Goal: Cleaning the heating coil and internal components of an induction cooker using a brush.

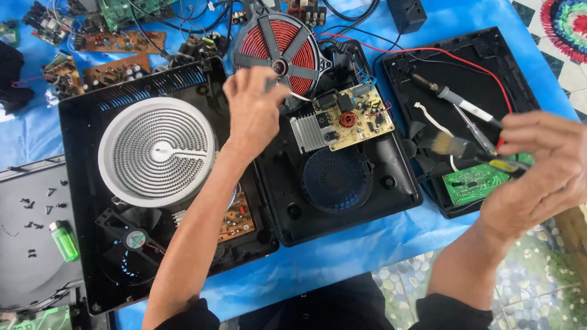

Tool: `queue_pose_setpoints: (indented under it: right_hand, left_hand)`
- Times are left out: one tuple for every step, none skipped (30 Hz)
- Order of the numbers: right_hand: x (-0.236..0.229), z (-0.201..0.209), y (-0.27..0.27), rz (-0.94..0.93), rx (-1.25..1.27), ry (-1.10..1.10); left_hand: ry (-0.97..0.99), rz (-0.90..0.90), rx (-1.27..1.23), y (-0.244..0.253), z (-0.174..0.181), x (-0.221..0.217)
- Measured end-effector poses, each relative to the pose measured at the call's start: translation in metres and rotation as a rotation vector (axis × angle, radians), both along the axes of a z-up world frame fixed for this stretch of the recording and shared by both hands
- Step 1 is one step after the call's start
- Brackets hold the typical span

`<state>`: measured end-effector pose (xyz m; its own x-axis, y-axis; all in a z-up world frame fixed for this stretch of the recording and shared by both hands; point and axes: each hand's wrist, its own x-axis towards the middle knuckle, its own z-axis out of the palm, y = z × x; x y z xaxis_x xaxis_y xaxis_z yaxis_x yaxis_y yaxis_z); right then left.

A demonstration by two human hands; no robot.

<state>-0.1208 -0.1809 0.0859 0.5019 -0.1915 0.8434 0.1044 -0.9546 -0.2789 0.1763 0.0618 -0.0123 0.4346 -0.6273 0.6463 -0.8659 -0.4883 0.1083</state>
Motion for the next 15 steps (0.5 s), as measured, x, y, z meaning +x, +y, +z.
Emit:
queue_pose_setpoints:
  right_hand:
    - [0.001, -0.005, 0.003, 0.002, 0.001, 0.001]
    - [0.002, -0.011, 0.007, 0.026, 0.099, -0.058]
    - [0.003, -0.016, 0.011, 0.052, 0.2, -0.116]
    - [0.0, -0.02, 0.013, 0.053, 0.202, -0.116]
    - [-0.002, -0.024, 0.015, -0.001, 0.254, -0.125]
    - [-0.004, -0.027, 0.017, -0.053, 0.303, -0.134]
    - [-0.003, -0.025, 0.025, -0.052, 0.303, -0.135]
    - [-0.002, -0.024, 0.033, -0.081, 0.354, -0.176]
    - [-0.002, -0.022, 0.041, -0.111, 0.405, -0.218]
    - [-0.002, -0.024, 0.041, -0.117, 0.405, -0.218]
    - [-0.002, -0.025, 0.041, -0.131, 0.445, -0.238]
    - [-0.002, -0.026, 0.041, -0.144, 0.484, -0.256]
    - [-0.003, -0.028, 0.038, -0.147, 0.483, -0.254]
    - [-0.004, -0.03, 0.036, -0.171, 0.56, -0.225]
    - [-0.004, -0.032, 0.034, -0.196, 0.638, -0.196]
  left_hand:
    - [0.001, 0.002, 0.001, 0.001, 0.0, -0.003]
    - [-0.015, -0.015, 0.118, 0.002, 0.001, -0.005]
    - [-0.032, -0.033, 0.235, 0.003, 0.001, -0.008]
    - [-0.033, -0.033, 0.237, 0.004, -0.001, -0.007]
    - [-0.073, -0.028, 0.279, 0.004, -0.003, -0.007]
    - [-0.113, -0.023, 0.319, 0.005, -0.004, -0.006]
    - [-0.114, -0.022, 0.319, 0.005, -0.008, -0.001]
    - [-0.085, -0.039, 0.261, 0.005, -0.012, 0.004]
    - [-0.056, -0.056, 0.202, 0.005, -0.017, 0.009]
    - [-0.056, -0.062, 0.203, 0.006, -0.013, 0.011]
    - [0.02, -0.099, 0.051, 0.007, -0.009, 0.013]
    - [0.097, -0.135, -0.103, 0.008, -0.006, 0.015]
    - [0.1, -0.138, -0.104, 0.008, -0.006, 0.017]
    - [0.032, -0.038, -0.077, 0.009, -0.006, 0.02]
    - [-0.036, 0.062, -0.05, 0.011, -0.005, 0.023]
